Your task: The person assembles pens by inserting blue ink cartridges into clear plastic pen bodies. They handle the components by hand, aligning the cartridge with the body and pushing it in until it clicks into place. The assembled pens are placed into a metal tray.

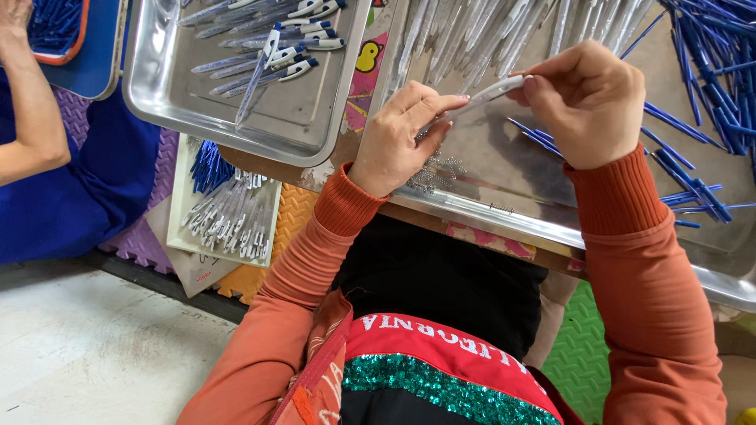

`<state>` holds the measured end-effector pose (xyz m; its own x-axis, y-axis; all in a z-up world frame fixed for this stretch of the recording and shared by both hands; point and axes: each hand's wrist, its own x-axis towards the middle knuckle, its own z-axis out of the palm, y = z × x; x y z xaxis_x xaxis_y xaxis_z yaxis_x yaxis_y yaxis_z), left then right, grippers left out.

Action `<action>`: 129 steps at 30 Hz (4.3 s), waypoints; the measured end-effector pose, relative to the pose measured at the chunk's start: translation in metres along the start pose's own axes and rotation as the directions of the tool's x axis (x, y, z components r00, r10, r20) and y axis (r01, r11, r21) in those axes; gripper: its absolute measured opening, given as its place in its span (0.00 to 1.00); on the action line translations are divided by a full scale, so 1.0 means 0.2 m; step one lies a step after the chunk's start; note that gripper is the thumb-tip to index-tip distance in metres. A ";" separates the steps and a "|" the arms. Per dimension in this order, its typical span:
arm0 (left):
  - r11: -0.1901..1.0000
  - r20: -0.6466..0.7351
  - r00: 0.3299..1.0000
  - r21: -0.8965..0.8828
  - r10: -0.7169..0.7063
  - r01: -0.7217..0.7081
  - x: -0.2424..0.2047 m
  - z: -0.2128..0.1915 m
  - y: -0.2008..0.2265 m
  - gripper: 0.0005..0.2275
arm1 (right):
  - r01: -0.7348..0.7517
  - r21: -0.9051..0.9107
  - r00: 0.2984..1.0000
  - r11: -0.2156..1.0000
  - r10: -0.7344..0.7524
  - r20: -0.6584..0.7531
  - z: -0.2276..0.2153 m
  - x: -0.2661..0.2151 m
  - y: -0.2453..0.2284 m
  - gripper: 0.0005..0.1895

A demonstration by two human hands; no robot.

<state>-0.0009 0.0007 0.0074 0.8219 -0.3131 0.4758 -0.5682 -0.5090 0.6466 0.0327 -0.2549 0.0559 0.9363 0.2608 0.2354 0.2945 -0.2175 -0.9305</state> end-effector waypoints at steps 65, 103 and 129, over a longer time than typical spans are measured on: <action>0.991 0.020 0.996 -0.101 -0.090 0.092 0.00 -0.01 0.00 0.12 | 0.161 -0.424 0.985 0.892 -0.119 0.123 -0.16 -0.09 0.07 0.07; 0.994 0.091 0.996 -0.107 -0.006 0.016 -0.01 0.01 -0.03 0.19 | 0.504 0.062 0.850 0.861 -0.508 0.137 0.05 0.00 -0.02 0.25; 0.993 0.086 0.990 -0.033 -0.112 0.116 -0.02 0.03 -0.05 0.13 | 0.325 -0.516 0.945 0.792 -0.296 0.140 0.00 -0.09 0.12 0.06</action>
<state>0.0018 0.0025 -0.0036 0.8809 -0.3220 0.3470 -0.4705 -0.5146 0.7168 0.0226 -0.2653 0.0289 0.7707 0.4428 0.4583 0.6363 -0.5734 -0.5161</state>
